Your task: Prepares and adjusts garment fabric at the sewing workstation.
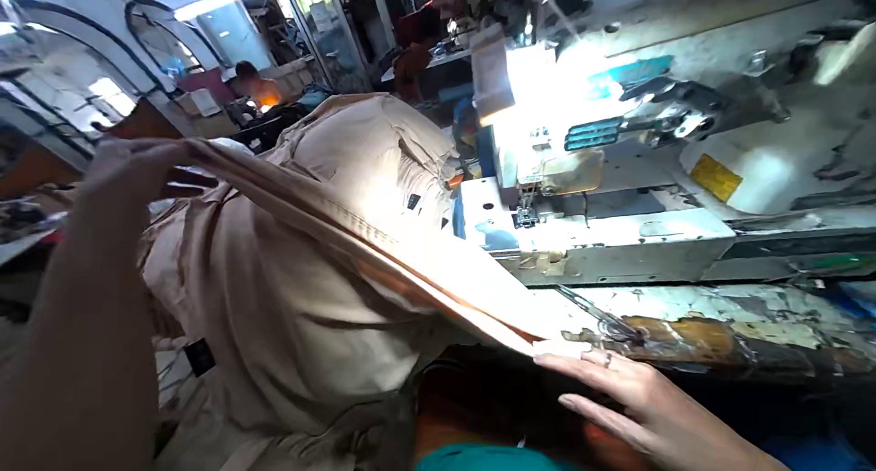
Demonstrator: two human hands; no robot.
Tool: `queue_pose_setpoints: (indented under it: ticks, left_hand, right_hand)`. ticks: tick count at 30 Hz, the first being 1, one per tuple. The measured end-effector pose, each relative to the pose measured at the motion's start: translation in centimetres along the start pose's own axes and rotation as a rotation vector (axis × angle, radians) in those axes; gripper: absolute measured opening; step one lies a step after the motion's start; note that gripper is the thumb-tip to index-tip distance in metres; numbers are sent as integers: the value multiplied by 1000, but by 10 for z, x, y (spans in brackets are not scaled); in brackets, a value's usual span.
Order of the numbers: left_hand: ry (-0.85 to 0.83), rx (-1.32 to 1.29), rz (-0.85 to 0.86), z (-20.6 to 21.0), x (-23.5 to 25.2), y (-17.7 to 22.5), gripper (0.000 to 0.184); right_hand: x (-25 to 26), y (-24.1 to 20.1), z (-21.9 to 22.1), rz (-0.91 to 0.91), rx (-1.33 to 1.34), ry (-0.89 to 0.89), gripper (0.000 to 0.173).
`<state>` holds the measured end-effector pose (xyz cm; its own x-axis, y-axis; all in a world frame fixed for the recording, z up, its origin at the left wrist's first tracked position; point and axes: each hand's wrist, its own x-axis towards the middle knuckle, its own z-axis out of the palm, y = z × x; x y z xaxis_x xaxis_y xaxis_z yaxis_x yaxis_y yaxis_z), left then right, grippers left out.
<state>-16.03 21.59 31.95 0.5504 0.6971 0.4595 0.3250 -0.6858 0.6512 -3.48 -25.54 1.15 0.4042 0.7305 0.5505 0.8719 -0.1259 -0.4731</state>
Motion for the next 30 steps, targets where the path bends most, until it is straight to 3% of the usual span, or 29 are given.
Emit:
queue_pose_setpoints:
  ticks: [2, 3, 6, 8, 10, 12, 14, 17, 20, 26, 30]
  left_hand:
    - [-45, -88, -57, -1, -12, -17, 28]
    - [-66, -110, -5, -1, -14, -23, 25]
    - [-201, -204, 481, 6, -6, -37, 19]
    - [-295, -143, 812, 33, -33, -2, 18]
    - [-364, -54, 932, 80, -100, 46, 11]
    - [-566, -146, 1029, 135, -141, 54, 14]
    - [-743, -291, 1003, 170, -152, 46, 16]
    - [-768, -348, 847, 182, -146, 32, 30]
    - [-749, -370, 718, 186, -141, 20, 34]
    - [-829, -539, 656, 189, -136, 35, 24]
    - [-915, -601, 689, 201, -134, 49, 29]
  right_hand:
    - [14, -9, -4, -79, 169, 137, 23]
    - [24, -16, -9, -99, 214, 195, 21]
    - [61, -31, -17, -135, 92, 339, 23]
    - [83, -44, -14, -124, -38, 441, 28]
    - [102, -53, -3, -132, -58, 482, 46]
    - [121, -51, 16, -132, -16, 474, 61]
    - [132, -40, 37, -93, 128, 506, 46]
    - [135, -32, 44, 120, 493, 508, 14]
    - [127, -24, 35, 248, 731, 482, 12]
    - [117, -10, 33, 62, 963, 518, 13]
    - [108, -4, 30, 94, 1005, 581, 17]
